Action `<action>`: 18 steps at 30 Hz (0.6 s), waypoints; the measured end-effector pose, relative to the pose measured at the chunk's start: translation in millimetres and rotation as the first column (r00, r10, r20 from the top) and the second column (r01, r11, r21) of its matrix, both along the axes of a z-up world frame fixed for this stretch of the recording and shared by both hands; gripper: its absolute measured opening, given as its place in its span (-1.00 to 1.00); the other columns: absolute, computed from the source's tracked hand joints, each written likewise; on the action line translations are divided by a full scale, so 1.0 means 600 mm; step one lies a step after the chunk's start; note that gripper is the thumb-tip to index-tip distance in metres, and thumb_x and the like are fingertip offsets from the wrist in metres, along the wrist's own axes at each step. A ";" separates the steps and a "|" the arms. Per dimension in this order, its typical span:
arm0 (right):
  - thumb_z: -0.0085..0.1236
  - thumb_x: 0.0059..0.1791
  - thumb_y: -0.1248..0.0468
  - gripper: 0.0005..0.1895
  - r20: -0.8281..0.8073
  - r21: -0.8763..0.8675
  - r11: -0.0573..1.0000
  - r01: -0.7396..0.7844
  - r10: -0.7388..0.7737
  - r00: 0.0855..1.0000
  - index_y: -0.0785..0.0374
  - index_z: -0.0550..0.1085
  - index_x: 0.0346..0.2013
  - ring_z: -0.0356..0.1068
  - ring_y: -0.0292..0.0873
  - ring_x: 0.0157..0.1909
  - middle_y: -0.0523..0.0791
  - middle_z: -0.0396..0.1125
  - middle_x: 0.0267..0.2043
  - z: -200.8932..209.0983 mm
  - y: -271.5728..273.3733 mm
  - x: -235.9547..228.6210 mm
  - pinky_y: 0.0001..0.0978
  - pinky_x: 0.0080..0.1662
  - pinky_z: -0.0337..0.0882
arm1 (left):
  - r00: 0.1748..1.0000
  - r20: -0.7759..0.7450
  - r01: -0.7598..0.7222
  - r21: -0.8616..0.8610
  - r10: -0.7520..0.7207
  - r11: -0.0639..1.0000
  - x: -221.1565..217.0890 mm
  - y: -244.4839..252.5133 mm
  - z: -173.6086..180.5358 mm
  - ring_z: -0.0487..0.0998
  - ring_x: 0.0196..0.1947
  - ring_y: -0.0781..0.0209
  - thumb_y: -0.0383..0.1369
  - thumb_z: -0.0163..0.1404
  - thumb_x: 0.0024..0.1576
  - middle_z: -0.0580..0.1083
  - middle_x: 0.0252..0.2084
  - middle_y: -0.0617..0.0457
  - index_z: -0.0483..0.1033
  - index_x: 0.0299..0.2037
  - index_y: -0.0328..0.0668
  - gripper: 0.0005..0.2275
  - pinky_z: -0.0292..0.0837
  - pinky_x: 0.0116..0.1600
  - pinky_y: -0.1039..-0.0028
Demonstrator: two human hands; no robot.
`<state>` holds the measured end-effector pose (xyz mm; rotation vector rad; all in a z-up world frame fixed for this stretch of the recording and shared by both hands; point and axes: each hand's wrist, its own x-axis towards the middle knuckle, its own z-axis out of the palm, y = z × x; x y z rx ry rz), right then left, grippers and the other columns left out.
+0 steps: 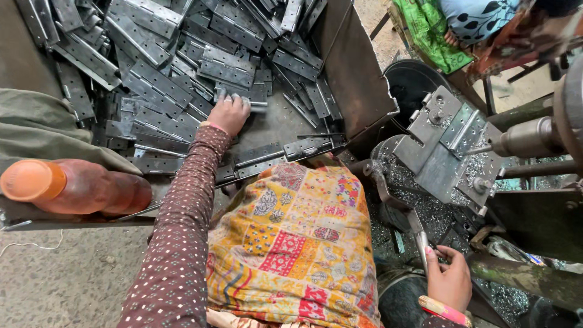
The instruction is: The person sits on the floor and operates a manual metal press machine. They pick up metal hinge pieces from a nearby bin, place them into the press die, and activate the press to process the metal. The finished pieces are then removed and placed back into the bin.
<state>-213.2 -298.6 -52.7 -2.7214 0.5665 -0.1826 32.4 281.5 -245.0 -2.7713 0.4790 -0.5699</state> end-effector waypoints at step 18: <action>0.25 -0.03 0.07 -0.63 0.084 0.093 0.996 0.001 -0.009 0.996 0.26 0.50 -0.07 0.50 -0.06 -0.31 -0.01 0.45 -0.09 0.022 0.029 0.002 -0.19 -0.21 0.46 | 0.981 0.146 0.193 -0.669 -0.128 0.718 -0.079 -0.301 0.303 0.47 -0.03 -0.09 -0.40 0.11 0.26 0.42 -0.02 -0.06 0.52 0.04 -0.18 -0.82 0.46 -0.01 0.19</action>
